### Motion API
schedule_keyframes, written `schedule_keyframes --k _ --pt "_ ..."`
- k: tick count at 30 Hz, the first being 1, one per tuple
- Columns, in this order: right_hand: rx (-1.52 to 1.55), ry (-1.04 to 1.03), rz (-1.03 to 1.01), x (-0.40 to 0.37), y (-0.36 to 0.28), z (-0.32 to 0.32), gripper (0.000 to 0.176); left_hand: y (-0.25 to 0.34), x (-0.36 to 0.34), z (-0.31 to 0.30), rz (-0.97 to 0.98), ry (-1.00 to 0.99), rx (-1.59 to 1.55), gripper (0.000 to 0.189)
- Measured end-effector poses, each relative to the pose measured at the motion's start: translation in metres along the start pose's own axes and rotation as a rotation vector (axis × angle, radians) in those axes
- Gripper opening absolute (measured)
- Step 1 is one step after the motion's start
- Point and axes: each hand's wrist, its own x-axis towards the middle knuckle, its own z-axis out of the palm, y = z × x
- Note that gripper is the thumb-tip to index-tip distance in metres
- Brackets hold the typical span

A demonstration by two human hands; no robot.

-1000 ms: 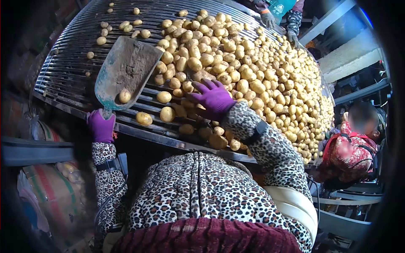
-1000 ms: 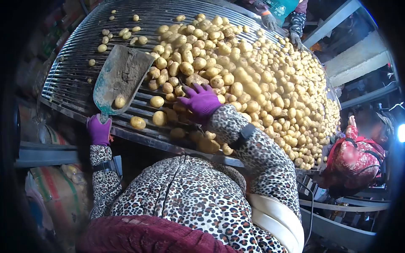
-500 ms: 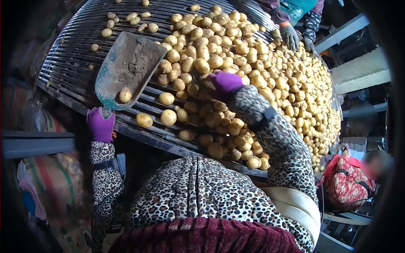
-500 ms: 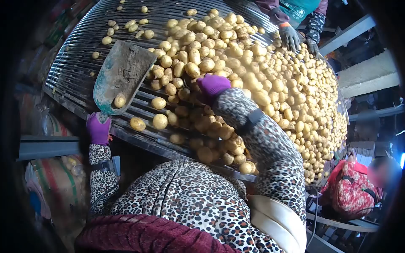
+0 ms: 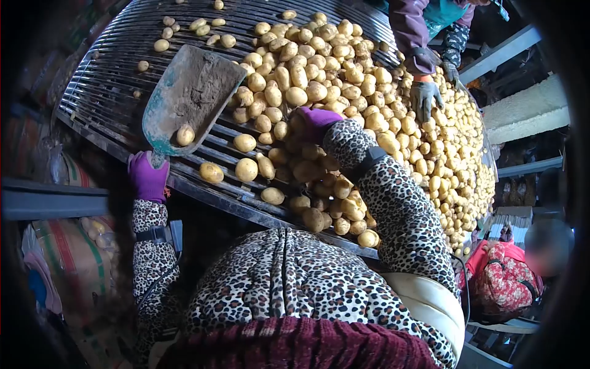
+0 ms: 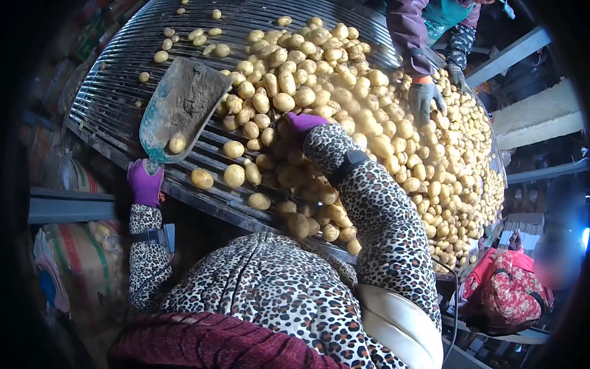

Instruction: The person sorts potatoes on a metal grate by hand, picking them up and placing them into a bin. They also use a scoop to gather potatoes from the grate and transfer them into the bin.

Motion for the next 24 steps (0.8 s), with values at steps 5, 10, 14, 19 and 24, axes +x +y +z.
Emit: schedule_keyframes --k 5,10,14,19,24 --pt "0.179 -0.024 -0.246 -0.014 0.0 -0.012 0.061 -0.008 0.0 0.005 0.005 -0.004 0.003 0.03" --pt "1.303 -0.092 -0.389 -0.089 0.006 -0.021 0.075 -0.011 -0.003 0.009 0.031 0.054 -0.074 0.028" --pt "1.719 0.072 -0.272 -0.155 -0.004 -0.024 0.089 -0.009 -0.002 0.005 0.013 -0.038 -0.065 0.029" --pt "1.989 0.263 -0.316 -0.188 0.009 0.014 0.093 -0.033 -0.003 0.026 -0.013 -0.044 -0.09 0.023" --pt "2.097 0.331 -0.263 -0.203 0.017 0.033 0.091 -0.026 -0.001 0.017 -0.075 -0.093 -0.099 0.024"
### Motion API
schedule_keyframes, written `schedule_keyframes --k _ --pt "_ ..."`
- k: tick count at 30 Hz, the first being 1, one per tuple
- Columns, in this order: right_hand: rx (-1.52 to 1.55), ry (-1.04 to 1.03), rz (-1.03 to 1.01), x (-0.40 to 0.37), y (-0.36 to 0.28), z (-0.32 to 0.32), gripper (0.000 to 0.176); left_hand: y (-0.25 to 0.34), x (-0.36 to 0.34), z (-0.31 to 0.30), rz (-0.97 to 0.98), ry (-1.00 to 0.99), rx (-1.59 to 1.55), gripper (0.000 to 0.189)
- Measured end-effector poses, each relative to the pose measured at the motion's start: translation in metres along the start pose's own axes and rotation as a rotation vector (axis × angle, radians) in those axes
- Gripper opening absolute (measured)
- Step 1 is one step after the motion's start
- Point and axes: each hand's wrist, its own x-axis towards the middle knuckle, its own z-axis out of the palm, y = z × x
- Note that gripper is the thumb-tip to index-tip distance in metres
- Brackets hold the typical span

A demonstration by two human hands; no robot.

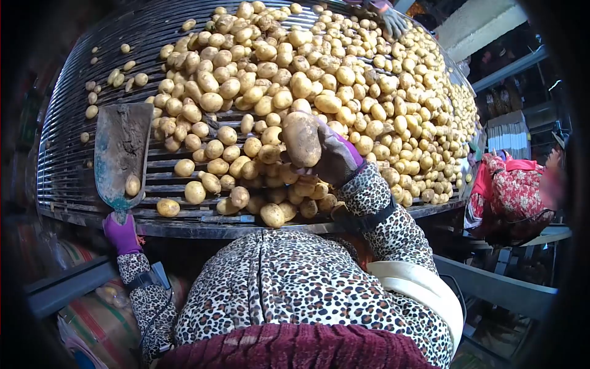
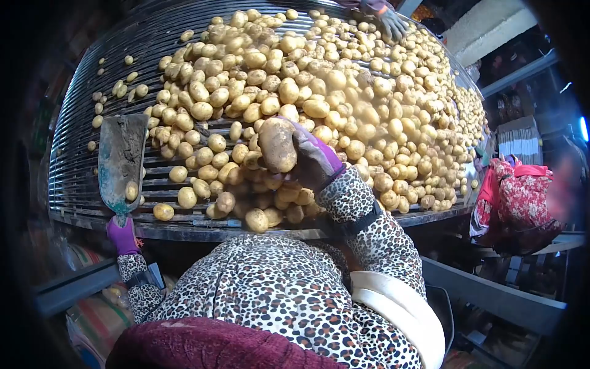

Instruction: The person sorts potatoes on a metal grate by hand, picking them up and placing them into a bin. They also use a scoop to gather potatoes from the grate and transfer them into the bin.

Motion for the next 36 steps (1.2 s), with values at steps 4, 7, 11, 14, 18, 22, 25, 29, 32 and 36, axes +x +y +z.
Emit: schedule_keyframes --k 4,7,11,14,18,22,25,29,32,36 --pt "0.013 0.121 -0.013 -0.007 -0.003 0.002 0.087 0.01 -0.002 -0.007 -0.036 -0.002 -0.015 0.024" --pt "0.09 0.069 -0.128 -0.011 -0.02 0.014 0.08 0.007 -0.003 -0.005 -0.006 0.029 -0.031 0.025" --pt "-0.327 0.354 -0.354 -0.01 -0.045 0.008 0.074 0.001 -0.002 -0.006 0.022 0.027 0.015 0.027" --pt "-0.118 0.349 -0.161 -0.006 -0.007 -0.049 0.062 0.006 -0.006 -0.005 -0.023 0.012 0.01 0.027" --pt "0.091 0.154 0.081 0.019 -0.012 0.012 0.052 0.01 -0.004 -0.014 0.008 0.018 -0.013 0.025" --pt "0.31 0.129 0.19 0.027 -0.006 0.041 0.058 0.014 -0.005 -0.017 0.05 0.013 0.029 0.021" --pt "0.407 0.144 0.251 0.026 -0.01 0.04 0.061 0.013 -0.004 -0.015 0.062 0.012 0.041 0.02" --pt "0.325 0.141 0.235 0.018 -0.004 0.034 0.07 0.009 -0.003 -0.012 0.064 0.035 0.003 0.019" --pt "0.124 0.096 0.144 0.012 0.004 0.024 0.083 0.011 -0.006 -0.017 0.038 0.031 -0.036 0.02" --pt "0.046 0.058 0.023 0.009 0.007 0.03 0.1 0.011 -0.004 -0.016 0.017 0.002 -0.021 0.022"
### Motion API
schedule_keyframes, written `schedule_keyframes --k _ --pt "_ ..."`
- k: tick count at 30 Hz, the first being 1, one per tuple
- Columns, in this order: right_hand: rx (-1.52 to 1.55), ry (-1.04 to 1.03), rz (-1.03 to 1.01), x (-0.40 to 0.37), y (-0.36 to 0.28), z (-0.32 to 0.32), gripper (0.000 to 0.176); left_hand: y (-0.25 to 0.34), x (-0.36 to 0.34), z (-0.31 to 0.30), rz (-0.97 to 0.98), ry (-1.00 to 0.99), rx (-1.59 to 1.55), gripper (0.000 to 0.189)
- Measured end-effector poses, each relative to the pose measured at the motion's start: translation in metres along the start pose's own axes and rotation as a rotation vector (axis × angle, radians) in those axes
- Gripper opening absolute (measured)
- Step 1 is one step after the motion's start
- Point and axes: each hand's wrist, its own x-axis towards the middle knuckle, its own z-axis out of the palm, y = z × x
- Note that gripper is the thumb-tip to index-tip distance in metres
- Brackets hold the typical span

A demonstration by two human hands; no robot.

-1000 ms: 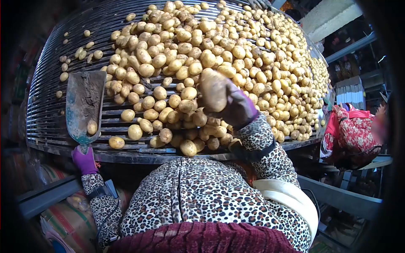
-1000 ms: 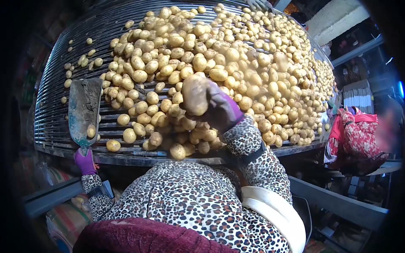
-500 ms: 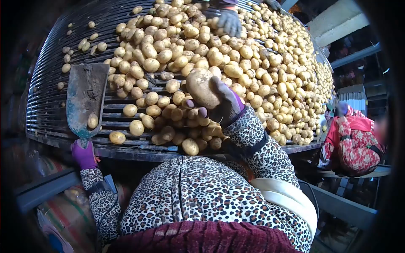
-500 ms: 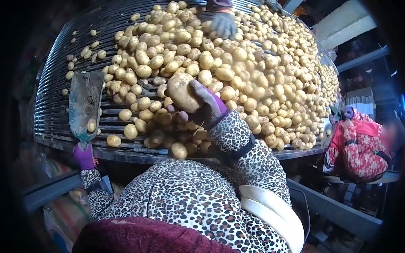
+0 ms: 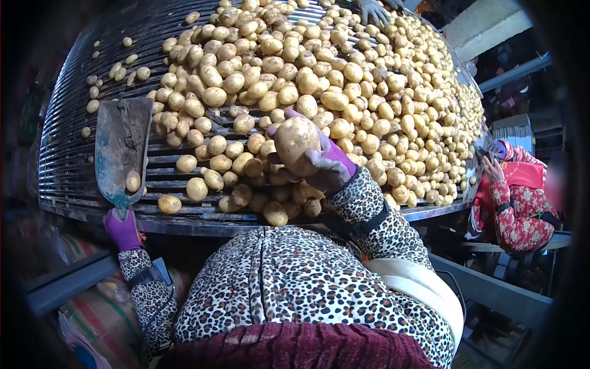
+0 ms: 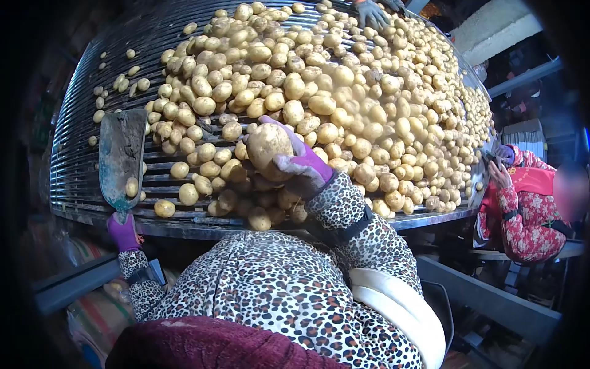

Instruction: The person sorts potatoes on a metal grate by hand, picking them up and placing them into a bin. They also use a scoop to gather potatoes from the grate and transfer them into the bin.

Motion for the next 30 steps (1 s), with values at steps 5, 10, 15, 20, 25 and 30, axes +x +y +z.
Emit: schedule_keyframes --k 5,10,15,20,25,30 --pt "0.007 -0.024 -0.042 -0.02 -0.003 0.006 0.101 -0.001 0.001 -0.002 -0.037 -0.022 -0.062 0.024" --pt "0.239 0.109 -0.094 -0.047 0.006 0.002 0.087 0.006 0.002 -0.004 -0.116 -0.077 -0.104 0.025" --pt "0.474 0.103 -0.122 -0.077 0.011 -0.004 0.066 0.008 0.003 -0.004 -0.099 -0.09 -0.265 0.021" --pt "0.265 0.118 -0.359 -0.107 0.014 -0.005 0.065 0.027 0.001 -0.011 -0.139 -0.141 -0.301 0.021" --pt "0.3 0.118 -0.402 -0.138 0.029 -0.013 0.086 0.076 -0.015 -0.034 -0.399 -0.207 -0.52 0.017" --pt "0.232 0.219 -0.47 -0.182 0.059 -0.034 0.082 -0.037 0.031 0.039 0.022 -0.202 -0.449 0.021"
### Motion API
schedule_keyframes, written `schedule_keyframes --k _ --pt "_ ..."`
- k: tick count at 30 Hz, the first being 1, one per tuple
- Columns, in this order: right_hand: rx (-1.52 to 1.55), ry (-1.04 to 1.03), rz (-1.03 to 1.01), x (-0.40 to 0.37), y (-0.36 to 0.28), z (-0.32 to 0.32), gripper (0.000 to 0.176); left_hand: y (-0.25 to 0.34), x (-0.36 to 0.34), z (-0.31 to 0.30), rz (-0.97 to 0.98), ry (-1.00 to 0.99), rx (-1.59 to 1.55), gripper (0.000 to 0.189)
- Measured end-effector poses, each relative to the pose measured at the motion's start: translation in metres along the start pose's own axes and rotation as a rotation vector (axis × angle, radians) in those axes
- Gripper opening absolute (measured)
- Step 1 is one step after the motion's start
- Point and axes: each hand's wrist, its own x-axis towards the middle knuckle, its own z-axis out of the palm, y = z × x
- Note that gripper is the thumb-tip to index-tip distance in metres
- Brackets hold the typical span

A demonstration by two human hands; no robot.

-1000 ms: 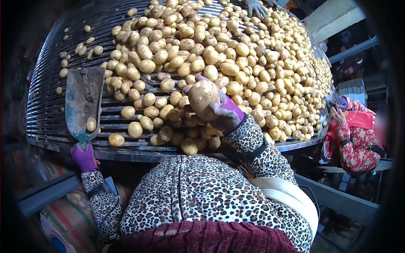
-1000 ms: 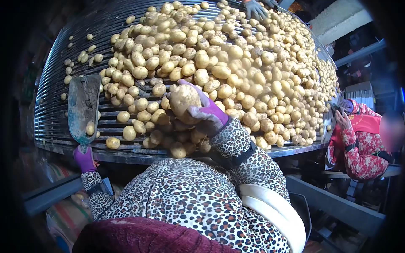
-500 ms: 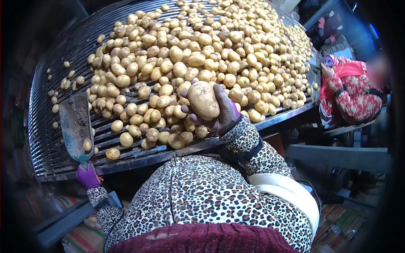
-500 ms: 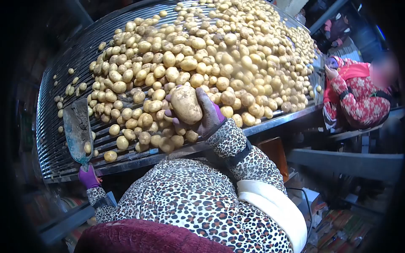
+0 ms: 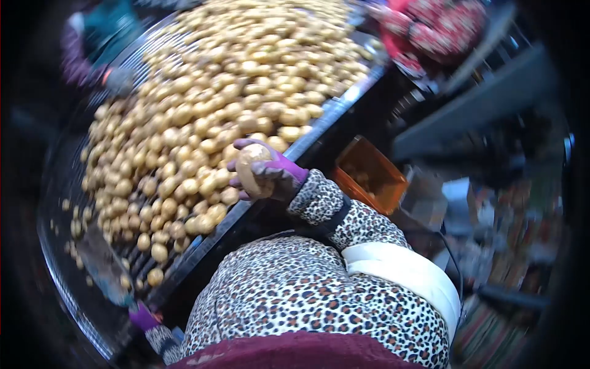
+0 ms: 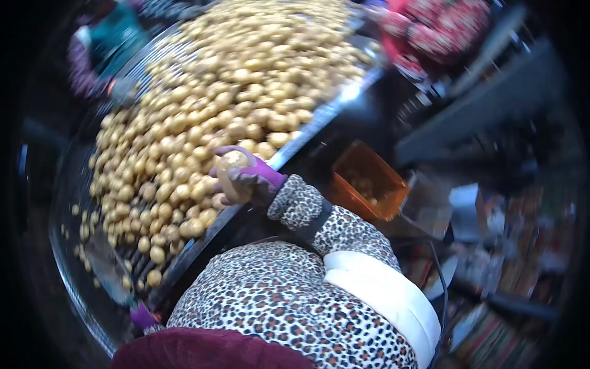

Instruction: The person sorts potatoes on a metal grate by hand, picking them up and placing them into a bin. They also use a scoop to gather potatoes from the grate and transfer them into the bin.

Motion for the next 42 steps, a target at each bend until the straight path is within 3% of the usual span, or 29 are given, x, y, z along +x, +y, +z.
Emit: schedule_keyframes --k 4,8,10,11,14,16,17,19,22,26,28,29,30,31,32,33,34,36,38,39,40,42 --pt "0.045 0.014 -0.344 -0.056 -0.047 -0.036 0.077 0.089 0.003 0.061 0.068 -0.023 0.011 0.021" --pt "0.13 0.074 -0.642 -0.132 -0.048 -0.105 0.067 0.12 0.013 0.093 0.118 -0.071 0.017 0.02" --pt "0.142 0.319 -0.821 -0.183 -0.024 -0.119 0.063 0.131 0.016 0.105 0.138 -0.108 0.035 0.02" --pt "0.249 0.579 -0.865 -0.204 -0.013 -0.113 0.071 0.136 0.016 0.109 0.152 -0.125 0.041 0.019" --pt "0.335 0.97 -0.985 -0.268 0.031 -0.146 0.049 0.146 0.016 0.121 0.17 -0.163 0.041 0.019" --pt "0.397 0.672 -0.851 -0.333 0.047 -0.213 0.046 0.15 0.014 0.127 0.169 -0.173 0.05 0.018" --pt "0.335 0.708 -0.943 -0.374 0.049 -0.228 0.047 0.15 0.013 0.128 0.165 -0.177 0.049 0.018" --pt "0.26 1.114 -1.096 -0.438 0.032 -0.226 0.046 0.15 0.014 0.128 0.163 -0.187 0.041 0.018" --pt "0.114 1.547 -1.051 -0.486 0.017 -0.228 0.043 0.144 0.009 0.121 0.139 -0.187 0.039 0.017" --pt "-0.089 1.812 -0.814 -0.484 0.02 -0.246 0.04 0.117 0.015 0.086 0.075 -0.172 -0.009 0.017" --pt "-0.197 1.652 -0.794 -0.454 0.004 -0.262 0.039 0.09 0.009 0.051 0.013 -0.142 -0.044 0.016" --pt "-0.223 1.399 -0.829 -0.436 -0.009 -0.28 0.038 0.077 0.0 0.032 -0.016 -0.117 -0.056 0.016" --pt "-0.178 0.919 -0.844 -0.418 -0.025 -0.299 0.038 0.068 -0.008 0.018 -0.025 -0.112 -0.062 0.016" --pt "-0.082 -0.001 -0.636 -0.395 -0.045 -0.325 0.037 0.063 -0.018 0.005 -0.042 -0.099 -0.075 0.016" --pt "-0.13 0.617 -0.846 -0.35 -0.078 -0.283 0.038 0.067 -0.029 -0.002 -0.091 -0.087 -0.096 0.016" --pt "-0.172 1.314 -0.824 -0.296 -0.113 -0.226 0.041 0.08 -0.039 -0.006 -0.157 -0.08 -0.127 0.015" --pt "-0.48 1.378 -0.875 -0.216 -0.114 -0.104 0.052 0.117 -0.051 -0.012 -0.432 -0.048 -0.184 0.017" --pt "-0.549 1.003 -0.823 -0.155 -0.132 -0.068 0.049 0.041 -0.021 -0.003 -0.228 0.052 0.032 0.021" --pt "-0.575 0.891 -0.687 -0.075 -0.135 -0.029 0.043 0.014 -0.005 0.003 0.01 0.127 0.29 0.026" --pt "-0.565 0.381 -0.514 -0.05 -0.157 -0.074 0.04 0.019 -0.008 0.002 0.028 0.139 0.301 0.026" --pt "-0.831 0.694 -0.38 0.001 -0.125 -0.009 0.04 0.024 -0.011 0.002 0.047 0.152 0.313 0.025" --pt "-1.018 0.458 -0.199 0.046 -0.078 0.036 0.044 0.031 -0.015 0.0 0.087 0.181 0.35 0.025"
